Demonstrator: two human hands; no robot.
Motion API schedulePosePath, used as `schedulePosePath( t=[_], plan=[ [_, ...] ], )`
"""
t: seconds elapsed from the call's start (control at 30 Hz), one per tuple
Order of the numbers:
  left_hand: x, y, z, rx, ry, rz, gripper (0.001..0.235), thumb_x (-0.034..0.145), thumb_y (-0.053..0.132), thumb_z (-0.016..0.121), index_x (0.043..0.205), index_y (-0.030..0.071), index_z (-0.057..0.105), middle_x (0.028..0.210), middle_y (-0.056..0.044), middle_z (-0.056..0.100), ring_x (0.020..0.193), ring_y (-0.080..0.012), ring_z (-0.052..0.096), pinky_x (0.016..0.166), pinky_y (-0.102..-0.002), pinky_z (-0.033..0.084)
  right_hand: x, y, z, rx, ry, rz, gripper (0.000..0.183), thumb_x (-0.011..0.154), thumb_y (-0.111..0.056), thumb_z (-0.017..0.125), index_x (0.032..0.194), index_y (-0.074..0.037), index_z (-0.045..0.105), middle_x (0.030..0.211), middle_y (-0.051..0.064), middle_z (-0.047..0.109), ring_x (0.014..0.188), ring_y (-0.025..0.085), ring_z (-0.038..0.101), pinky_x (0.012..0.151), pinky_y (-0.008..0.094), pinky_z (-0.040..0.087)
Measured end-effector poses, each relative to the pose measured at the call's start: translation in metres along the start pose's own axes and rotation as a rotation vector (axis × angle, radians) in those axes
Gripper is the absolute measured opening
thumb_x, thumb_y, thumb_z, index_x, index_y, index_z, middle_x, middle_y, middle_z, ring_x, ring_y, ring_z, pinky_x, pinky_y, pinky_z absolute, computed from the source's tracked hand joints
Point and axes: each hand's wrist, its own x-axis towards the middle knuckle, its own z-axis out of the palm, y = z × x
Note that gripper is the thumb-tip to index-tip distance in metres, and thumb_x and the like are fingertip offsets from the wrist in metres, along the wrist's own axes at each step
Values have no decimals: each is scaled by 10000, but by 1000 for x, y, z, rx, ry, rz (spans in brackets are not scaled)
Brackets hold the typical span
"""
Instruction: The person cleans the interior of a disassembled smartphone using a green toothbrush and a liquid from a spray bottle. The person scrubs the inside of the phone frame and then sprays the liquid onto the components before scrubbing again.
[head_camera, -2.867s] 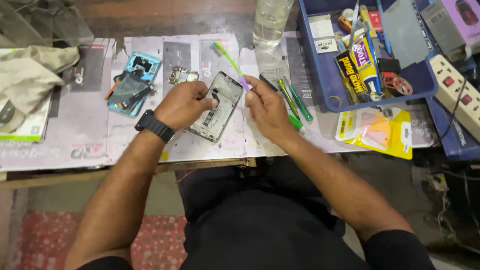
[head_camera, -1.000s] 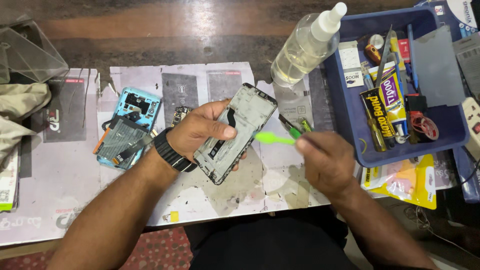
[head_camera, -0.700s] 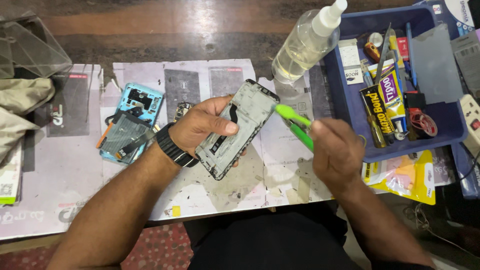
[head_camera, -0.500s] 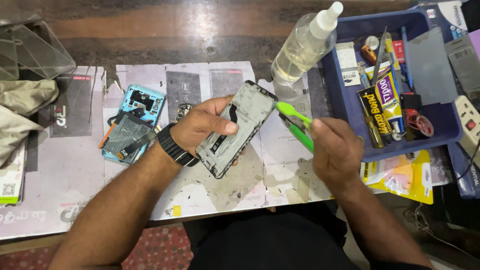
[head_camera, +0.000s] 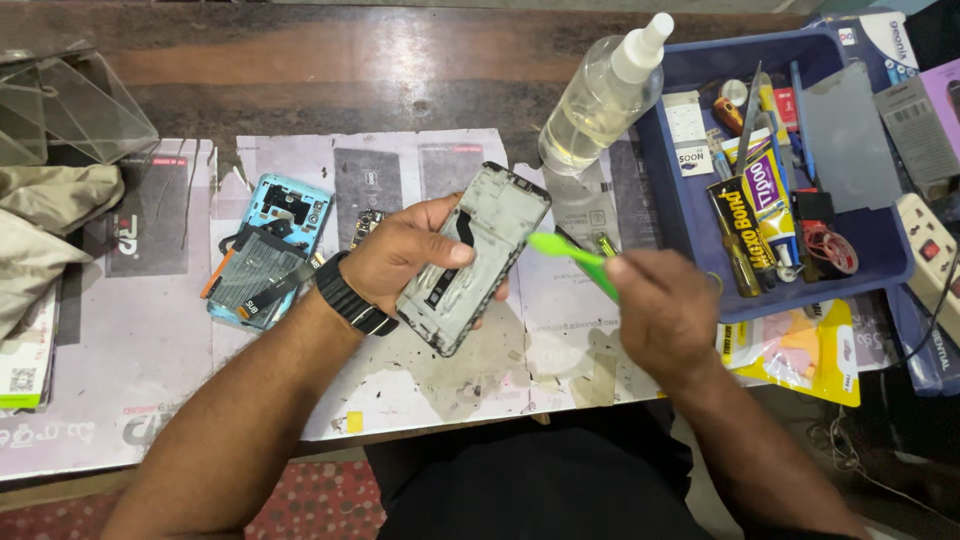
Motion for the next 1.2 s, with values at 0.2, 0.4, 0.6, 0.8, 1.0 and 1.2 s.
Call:
schedulePosePath(
  t=[0.2,0.4,0.6,0.8,1.0,1.2],
  plan=[
    [1,-2,8,-110,-95,-20,569,1000,100,565,1520,-41,383,1232,-362,637,1051,-491,703,905,-566,609,0,-3,-1,-17,-31,6,317,980,89,665,1269,-34,620,1024,167,693,821,318,678,672,403,539],
    [4,0,9,-141,-149,-31,620,1001,101,530,1574,-10,322,1366,-388,557,1125,-472,680,891,-566,614,-4,0,-3,-24,-35,38,319,980,97,665,1263,-44,625,1024,176,688,817,311,673,682,402,542],
    [5,0,6,-22,-136,-22,653,958,48,538,1574,-12,329,1376,-338,573,1092,-424,701,862,-546,621,-10,-5,-6,151,-22,384,282,996,67,665,1256,-28,615,1035,137,688,831,232,668,724,317,540],
    [6,-2,5,126,-107,-8,695,892,-5,541,1557,-45,341,1344,-299,608,1038,-390,726,844,-511,641,5,-18,1,572,-236,585,271,950,26,738,1213,-15,681,1000,89,716,862,146,665,769,266,539],
    [2,-4,5,107,-26,-54,691,895,-2,533,1558,-45,344,1233,-285,656,973,-400,743,752,-486,646,34,-11,17,449,-374,373,357,898,52,760,1235,-42,692,955,83,703,837,140,674,734,263,520],
    [1,-5,3,61,-31,-59,684,921,20,535,1571,-35,331,1202,-290,669,967,-410,742,740,-488,648,35,-10,23,485,-373,359,287,894,96,756,1139,-51,724,927,64,704,831,133,696,730,243,538]
  ],
)
